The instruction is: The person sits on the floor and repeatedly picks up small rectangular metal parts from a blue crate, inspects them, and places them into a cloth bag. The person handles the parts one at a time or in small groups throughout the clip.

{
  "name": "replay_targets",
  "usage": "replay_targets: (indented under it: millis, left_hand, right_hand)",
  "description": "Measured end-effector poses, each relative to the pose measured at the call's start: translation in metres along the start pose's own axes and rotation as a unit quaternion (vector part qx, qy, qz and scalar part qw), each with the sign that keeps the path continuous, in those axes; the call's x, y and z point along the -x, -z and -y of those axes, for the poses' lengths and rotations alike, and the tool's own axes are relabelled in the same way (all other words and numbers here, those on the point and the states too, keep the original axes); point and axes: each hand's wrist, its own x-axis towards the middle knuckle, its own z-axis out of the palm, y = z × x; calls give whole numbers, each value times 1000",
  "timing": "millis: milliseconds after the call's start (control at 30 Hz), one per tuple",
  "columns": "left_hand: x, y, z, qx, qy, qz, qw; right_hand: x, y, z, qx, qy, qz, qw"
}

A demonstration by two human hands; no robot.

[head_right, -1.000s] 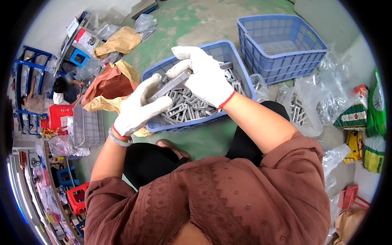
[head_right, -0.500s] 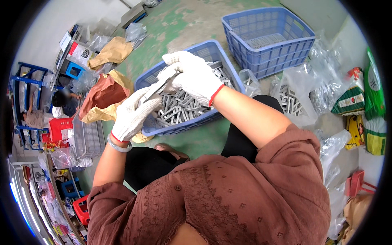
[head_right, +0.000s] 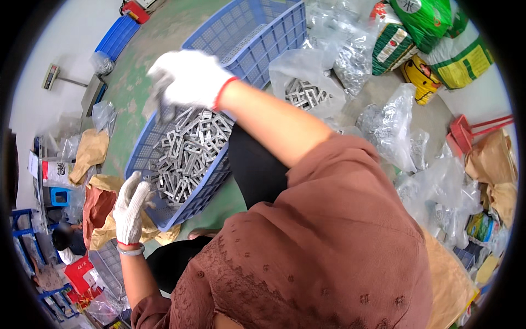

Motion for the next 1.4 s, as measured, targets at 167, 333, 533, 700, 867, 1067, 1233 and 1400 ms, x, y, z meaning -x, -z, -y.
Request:
replay_targets:
  millis: [167, 333, 533, 700, 867, 1067, 1233, 1400]
  left_hand:
    - [8, 14, 31, 8, 52, 25, 998]
    - [8, 10, 55, 65, 100, 25, 993]
    - [-5, 0, 73, 61, 90, 55, 992]
    - [-12, 1, 82, 92, 115, 33, 989]
    - [-26, -5, 95, 26, 81, 39, 996]
    - [-39, 9, 115, -143, 67, 52, 986]
    - [-32, 22, 124, -127, 126, 69, 981]
    - [-23, 27, 125, -141, 151, 53, 977]
  right_hand:
    - [45, 97, -58, 205, -149, -45, 966]
    - [64, 125, -124, 434, -297, 160, 836]
    - [67, 112, -186, 501, -324, 201, 777]
    - [1, 44, -125, 469, -125, 187, 854]
    - [-38, -74, -93, 427, 48, 333, 839]
    - [-40, -203, -146, 514, 36, 603, 609]
    - [-1, -239, -226, 503, -147, 507, 685]
    - [-21, -226, -177, 555, -92, 593, 576]
